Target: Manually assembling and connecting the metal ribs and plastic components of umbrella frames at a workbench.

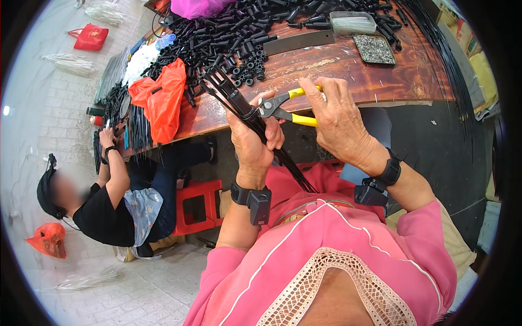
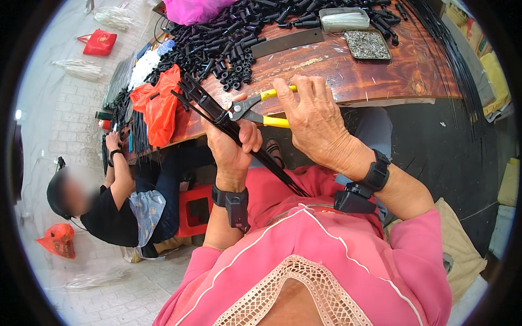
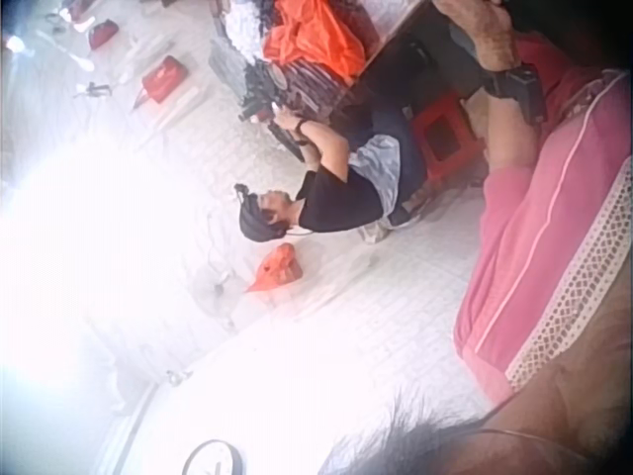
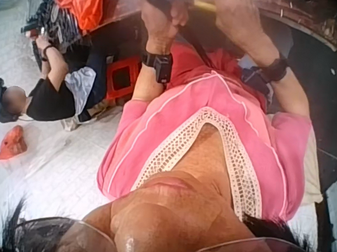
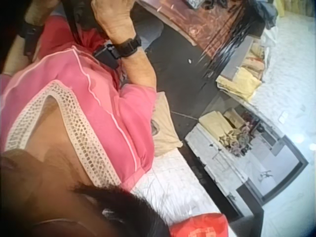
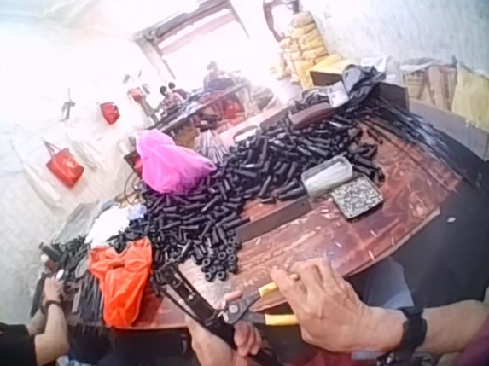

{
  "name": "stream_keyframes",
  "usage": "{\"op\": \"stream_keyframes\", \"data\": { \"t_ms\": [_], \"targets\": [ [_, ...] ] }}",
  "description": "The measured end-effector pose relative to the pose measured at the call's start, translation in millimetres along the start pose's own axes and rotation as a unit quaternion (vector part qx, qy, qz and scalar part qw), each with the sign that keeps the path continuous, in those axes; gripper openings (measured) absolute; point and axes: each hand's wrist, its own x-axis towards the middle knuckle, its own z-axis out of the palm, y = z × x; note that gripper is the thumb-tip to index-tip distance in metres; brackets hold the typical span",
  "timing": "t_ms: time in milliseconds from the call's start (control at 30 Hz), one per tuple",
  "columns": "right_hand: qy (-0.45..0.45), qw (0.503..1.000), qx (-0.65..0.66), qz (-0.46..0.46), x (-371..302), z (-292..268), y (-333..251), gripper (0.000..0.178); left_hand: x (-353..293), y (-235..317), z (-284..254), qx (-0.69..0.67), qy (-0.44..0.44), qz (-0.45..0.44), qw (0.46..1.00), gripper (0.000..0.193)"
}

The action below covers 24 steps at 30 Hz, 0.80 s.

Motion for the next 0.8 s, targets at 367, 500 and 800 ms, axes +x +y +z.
{"op": "stream_keyframes", "data": {
  "t_ms": [367, 500, 800],
  "targets": [
    [-0.013, 0.999, -0.052, -0.006, 4.0, -1.5, 12.6, 0.038, -0.9, -1.8, -2.7, 0.011, -0.021, 0.012, 1.000, 0.091],
    [-0.044, 0.997, -0.045, -0.040, 18.5, -27.7, 24.1, 0.033, -4.3, -1.3, -3.2, 0.032, -0.015, 0.024, 0.999, 0.087],
    [-0.659, 0.568, 0.462, 0.173, 55.6, -62.0, 61.8, 0.064, -21.8, -9.5, 10.5, 0.093, -0.105, 0.115, 0.983, 0.085]
  ]
}}
